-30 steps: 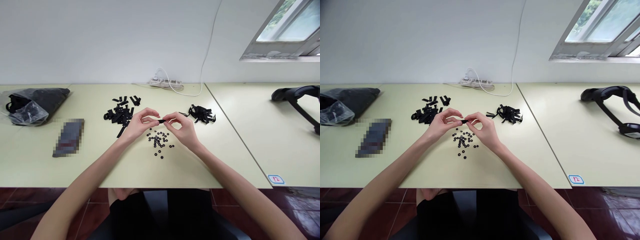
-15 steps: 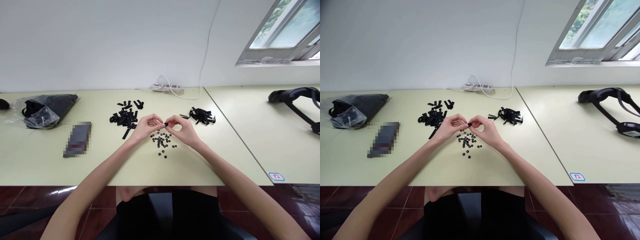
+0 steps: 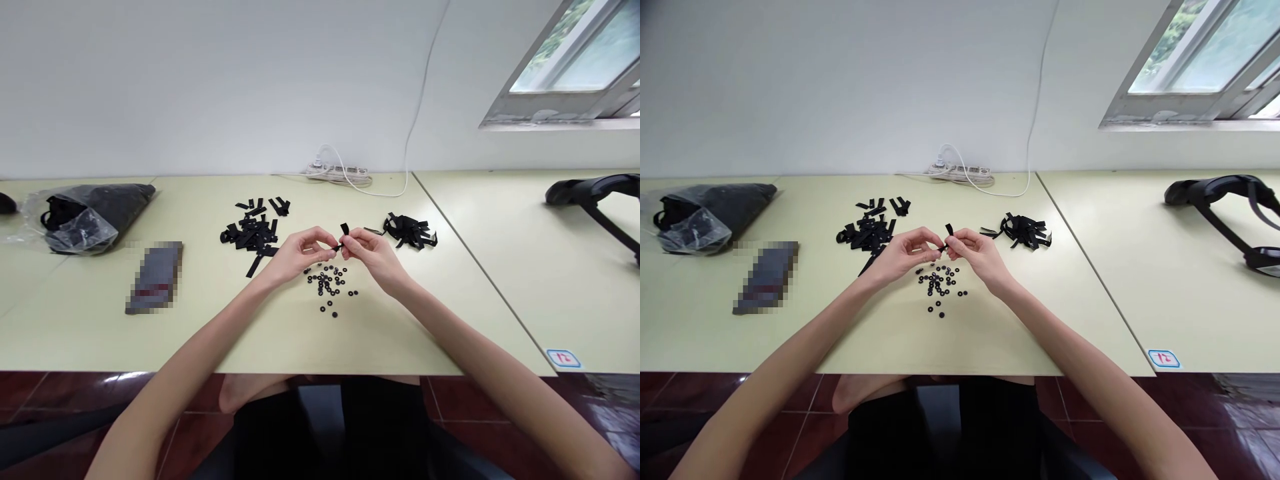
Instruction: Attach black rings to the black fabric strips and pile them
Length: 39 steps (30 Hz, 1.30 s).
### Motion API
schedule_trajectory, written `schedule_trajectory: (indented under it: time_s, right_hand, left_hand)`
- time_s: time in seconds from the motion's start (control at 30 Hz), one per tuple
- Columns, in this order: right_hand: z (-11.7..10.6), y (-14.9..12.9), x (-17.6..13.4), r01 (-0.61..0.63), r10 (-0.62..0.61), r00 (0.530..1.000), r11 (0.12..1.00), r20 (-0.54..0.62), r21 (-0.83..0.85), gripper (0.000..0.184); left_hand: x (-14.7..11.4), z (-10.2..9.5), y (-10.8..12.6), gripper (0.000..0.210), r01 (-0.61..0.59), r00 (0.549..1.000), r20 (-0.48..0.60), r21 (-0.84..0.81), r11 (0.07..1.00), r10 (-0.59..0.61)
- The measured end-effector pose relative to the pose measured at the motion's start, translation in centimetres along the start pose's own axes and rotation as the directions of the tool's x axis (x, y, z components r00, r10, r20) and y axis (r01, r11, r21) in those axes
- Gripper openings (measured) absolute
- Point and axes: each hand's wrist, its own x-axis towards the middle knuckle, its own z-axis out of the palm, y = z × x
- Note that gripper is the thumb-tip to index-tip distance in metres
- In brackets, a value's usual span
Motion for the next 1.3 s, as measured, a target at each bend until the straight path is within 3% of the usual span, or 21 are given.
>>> schedule_trajectory:
  time_s: [0.2,0.37,0.5,0.73,0.83,0.9,0.97,1.07,1.23,1.3]
  right_hand:
    - [0.0,-0.5,-0.2,-0.008,0.007,0.999,1.000,-0.043,-0.025,0.041]
    - [0.3,-1.0,-0.5,-0.006,0.006,1.000,1.000,0.013,0.016,0.044]
    - [0.3,-1.0,-0.4,0.010,-0.009,1.000,0.999,-0.008,0.037,0.043]
    - [0.4,-0.1,-0.2,0.049,-0.061,0.995,0.989,-0.080,-0.142,0.034]
    - [0.5,0.0,-0.4,0.158,-0.237,0.954,0.918,-0.184,-0.364,0.027]
    - [0.5,0.0,-0.6,0.229,-0.355,0.922,0.824,-0.156,-0.519,0.020]
    - [0.4,-0.1,-0.8,0.270,-0.394,0.915,0.750,-0.081,-0.603,0.016]
    - [0.5,-0.1,-1.0,0.306,-0.411,0.912,0.695,-0.010,-0.650,0.016]
    - [0.3,-0.9,-1.2,0.361,-0.533,0.844,0.640,-0.054,-0.679,0.020]
    - [0.1,-1.3,-1.3,0.379,-0.487,0.872,0.622,0.040,-0.685,0.022]
  left_hand:
    - [-0.4,0.7,0.2,0.038,0.070,0.996,0.065,-0.004,0.998,-0.069]
    - [-0.3,1.7,-0.4,0.032,-0.038,0.999,-0.002,-0.047,0.998,0.038]
    - [-0.3,1.7,-0.4,0.032,-0.034,0.999,-0.015,-0.057,0.998,0.033]
    - [-0.4,2.0,-0.4,0.038,0.021,0.999,-0.033,-0.070,0.997,-0.023]
    - [-0.4,2.1,-0.5,0.039,0.054,0.996,-0.065,-0.059,0.997,-0.058]
    - [-0.4,2.1,-0.5,0.039,0.066,0.995,-0.075,-0.051,0.997,-0.070]
    - [-0.4,2.0,-0.4,0.040,0.062,0.995,-0.076,-0.053,0.997,-0.066]
    - [-0.5,2.0,-0.2,0.042,0.052,0.996,-0.066,-0.060,0.997,-0.056]
    - [-0.6,1.9,-0.2,0.042,0.073,0.994,-0.073,-0.072,0.995,-0.078]
    - [-0.5,1.9,-0.2,0.043,0.070,0.995,-0.065,-0.071,0.995,-0.075]
